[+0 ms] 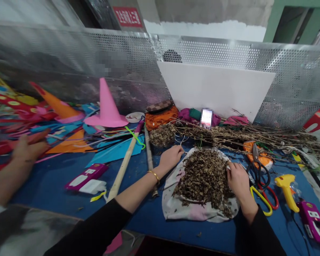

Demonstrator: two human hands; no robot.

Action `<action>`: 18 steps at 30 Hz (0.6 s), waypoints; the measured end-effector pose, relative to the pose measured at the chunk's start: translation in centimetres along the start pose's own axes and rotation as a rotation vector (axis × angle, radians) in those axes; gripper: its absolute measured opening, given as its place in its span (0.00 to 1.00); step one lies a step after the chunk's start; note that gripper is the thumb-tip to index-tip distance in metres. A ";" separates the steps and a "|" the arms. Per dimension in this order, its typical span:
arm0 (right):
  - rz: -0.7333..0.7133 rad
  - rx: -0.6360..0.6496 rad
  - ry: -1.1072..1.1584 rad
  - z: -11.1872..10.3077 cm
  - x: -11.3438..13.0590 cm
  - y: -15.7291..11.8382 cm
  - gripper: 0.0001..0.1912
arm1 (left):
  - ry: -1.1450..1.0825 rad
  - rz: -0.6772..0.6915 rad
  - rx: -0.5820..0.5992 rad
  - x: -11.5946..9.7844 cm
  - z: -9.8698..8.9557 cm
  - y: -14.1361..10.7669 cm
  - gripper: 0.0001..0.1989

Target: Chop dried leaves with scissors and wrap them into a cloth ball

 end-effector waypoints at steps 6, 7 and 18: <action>-0.005 0.003 0.000 0.3 -0.5 -0.1 0.14 | -0.229 0.309 0.040 -4.2 -1.1 -3.3 0.15; -0.008 0.000 -0.002 0.3 -0.6 0.0 0.14 | -0.130 0.226 0.018 -3.1 -1.1 -3.1 0.15; -0.024 0.009 0.002 1.1 -0.2 -0.2 0.13 | 0.296 -0.195 0.016 7.0 -1.4 -1.0 0.19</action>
Point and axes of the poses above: each hand's wrist, its own y-axis towards the middle knuckle, its own z-axis out of the palm, x = y × z, the point moved 7 cm from there along y, towards the middle knuckle
